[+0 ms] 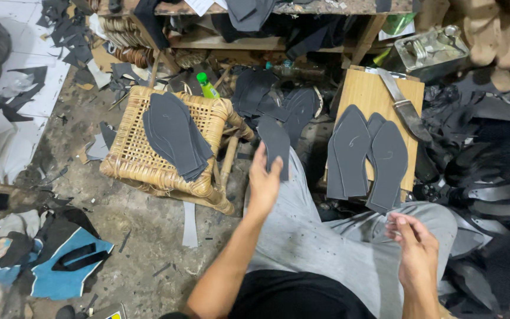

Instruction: The person sits on the floor and trims the edges of several black shoe insoles using red-handled scissors. They handle the insoles one at a time, aligning them and cutting along the marked outlines, then place the trimmed pieces on a wooden board.

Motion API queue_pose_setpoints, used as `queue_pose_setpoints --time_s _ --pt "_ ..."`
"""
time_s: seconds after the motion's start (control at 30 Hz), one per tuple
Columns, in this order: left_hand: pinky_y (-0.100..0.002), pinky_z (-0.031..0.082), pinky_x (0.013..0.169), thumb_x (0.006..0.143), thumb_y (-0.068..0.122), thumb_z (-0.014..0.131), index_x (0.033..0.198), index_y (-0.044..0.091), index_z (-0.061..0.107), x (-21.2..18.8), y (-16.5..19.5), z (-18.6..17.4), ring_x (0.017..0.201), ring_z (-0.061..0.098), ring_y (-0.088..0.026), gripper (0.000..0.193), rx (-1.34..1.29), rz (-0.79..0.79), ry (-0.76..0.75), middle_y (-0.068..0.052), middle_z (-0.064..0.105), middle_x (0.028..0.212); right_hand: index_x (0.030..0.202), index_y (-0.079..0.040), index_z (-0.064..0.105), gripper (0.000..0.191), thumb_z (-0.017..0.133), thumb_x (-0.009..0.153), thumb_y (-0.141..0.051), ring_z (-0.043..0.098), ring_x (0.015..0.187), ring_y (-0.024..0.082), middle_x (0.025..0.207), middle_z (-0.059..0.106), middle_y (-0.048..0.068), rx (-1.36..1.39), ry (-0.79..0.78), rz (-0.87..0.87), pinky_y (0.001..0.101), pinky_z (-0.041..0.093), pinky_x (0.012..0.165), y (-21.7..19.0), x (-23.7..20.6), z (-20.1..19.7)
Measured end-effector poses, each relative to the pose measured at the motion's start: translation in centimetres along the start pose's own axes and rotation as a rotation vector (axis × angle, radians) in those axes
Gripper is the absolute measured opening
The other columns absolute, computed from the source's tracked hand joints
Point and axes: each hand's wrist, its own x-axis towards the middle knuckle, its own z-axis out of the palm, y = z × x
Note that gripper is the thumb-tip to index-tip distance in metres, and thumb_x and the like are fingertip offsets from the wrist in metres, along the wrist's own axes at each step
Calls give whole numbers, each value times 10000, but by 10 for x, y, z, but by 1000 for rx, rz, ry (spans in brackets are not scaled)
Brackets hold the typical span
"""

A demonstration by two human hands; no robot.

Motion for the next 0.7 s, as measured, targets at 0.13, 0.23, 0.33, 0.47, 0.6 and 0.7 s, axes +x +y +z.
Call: queue_pose_setpoints --time_s 0.13,0.23,0.33,0.47,0.6,0.7 --pt "-285 594 692 989 21 561 1554 -23 362 49 33 13 848 677 -163 601 -139 -69 -18 -125 679 1167 1153 44 681 227 604 1062 -149 651 939 170 1089 702 101 45 35 1 310 521 797 12 -4 -24" --pt "-315 590 687 972 39 571 1556 -30 393 88 38 29 857 676 -188 615 -200 -59 -92 -135 675 1153 1162 40 686 225 603 1065 -145 653 929 168 1072 705 106 25 66 -21 299 513 806 10 -5 -29" --pt "-366 544 854 953 116 690 1545 -30 364 122 18 46 1004 636 -236 692 250 68 -1 -153 616 1209 1177 36 690 235 608 1058 -148 650 916 163 1052 706 105 -7 86 -13 291 510 809 7 -3 -25" --pt "-415 460 1047 952 149 701 1555 -25 404 98 -24 69 1228 558 -280 694 458 320 73 -190 550 1321 1270 7 663 314 640 1008 -166 625 900 148 1029 657 85 -145 143 -76 310 553 792 11 6 -10" --pt "-551 480 802 903 237 679 1467 -7 492 27 -49 107 994 614 -493 642 311 -540 -306 -349 618 1146 1445 -19 514 515 682 982 -168 606 950 142 1098 567 95 -119 122 -117 343 607 814 20 24 13" --pt "-478 425 1039 903 301 767 1367 -45 556 1 -44 129 1197 509 -404 617 771 -73 -247 -244 562 1242 1386 -9 482 507 692 948 -152 657 908 170 1109 620 107 81 117 -44 380 637 746 22 41 36"
